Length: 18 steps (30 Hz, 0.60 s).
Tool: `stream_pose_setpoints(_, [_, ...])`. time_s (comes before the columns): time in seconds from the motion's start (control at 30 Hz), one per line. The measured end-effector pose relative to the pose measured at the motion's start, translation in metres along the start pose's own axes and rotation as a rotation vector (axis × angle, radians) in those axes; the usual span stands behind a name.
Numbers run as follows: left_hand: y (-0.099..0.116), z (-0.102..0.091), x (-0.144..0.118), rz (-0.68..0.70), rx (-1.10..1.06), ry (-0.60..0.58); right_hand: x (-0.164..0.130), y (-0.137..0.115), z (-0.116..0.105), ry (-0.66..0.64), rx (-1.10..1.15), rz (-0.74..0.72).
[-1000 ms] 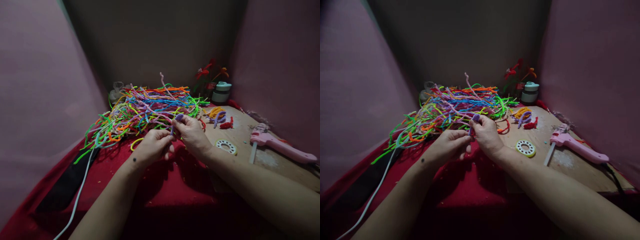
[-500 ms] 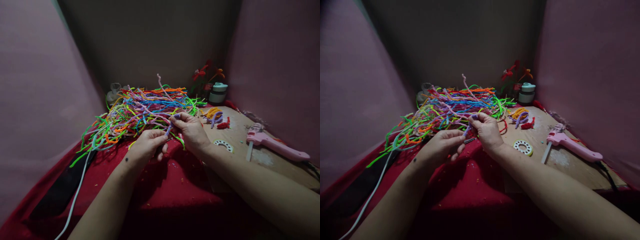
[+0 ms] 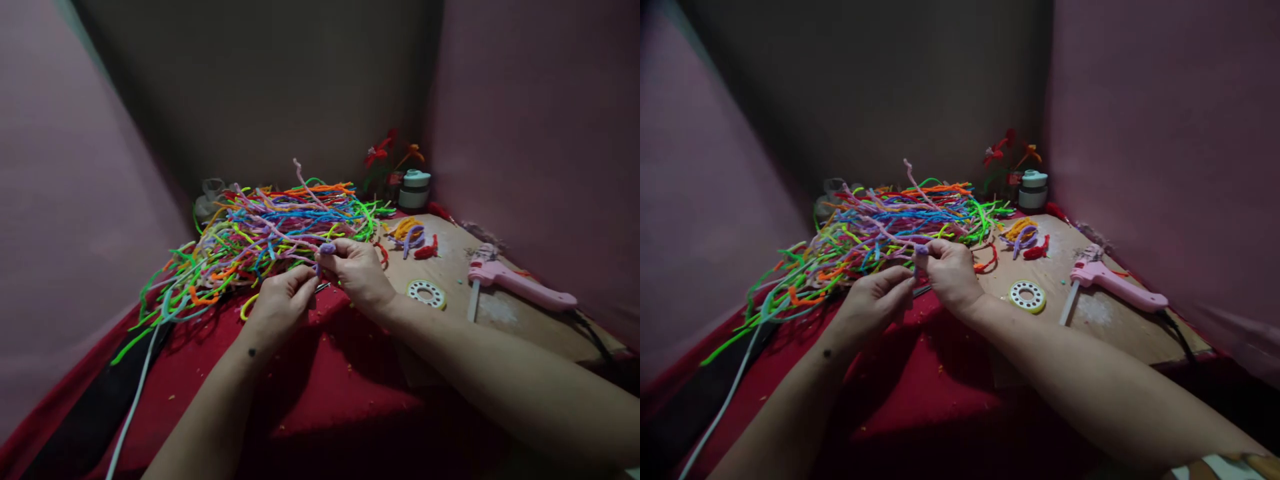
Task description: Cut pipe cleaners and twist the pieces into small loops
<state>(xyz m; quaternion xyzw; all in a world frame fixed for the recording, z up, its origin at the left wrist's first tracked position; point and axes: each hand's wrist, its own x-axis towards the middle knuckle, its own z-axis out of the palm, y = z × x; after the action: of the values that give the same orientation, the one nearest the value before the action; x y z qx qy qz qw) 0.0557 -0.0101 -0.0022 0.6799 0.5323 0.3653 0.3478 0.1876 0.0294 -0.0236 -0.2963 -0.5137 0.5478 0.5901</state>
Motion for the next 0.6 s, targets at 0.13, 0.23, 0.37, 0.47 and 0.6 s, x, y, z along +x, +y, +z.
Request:
stream_pose_setpoints(0.13, [-0.008, -0.002, 0.004, -0.001, -0.014, 0.156, 0.002, 0.004, 0.002, 0.030, 0.052, 0.074])
stream_pose_setpoints(0.23, [-0.008, -0.011, 0.006, -0.020, -0.099, 0.338, 0.002, 0.005, 0.005, 0.040, -0.003, 0.212])
stream_pose_setpoints(0.37, [0.018, -0.018, 0.013, 0.010, -0.082, 0.327, -0.008, 0.000, 0.011, -0.269, -0.595, 0.107])
stream_pose_setpoints(0.47, [0.054, -0.005, 0.030, 0.115, 0.168, 0.158, -0.019, -0.008, 0.016, -0.538, -1.012, -0.179])
stream_pose_setpoints(0.6, [0.087, 0.039, 0.076, 0.192, 0.435, -0.149, -0.021, -0.003, 0.018, -0.794, -1.156, -0.295])
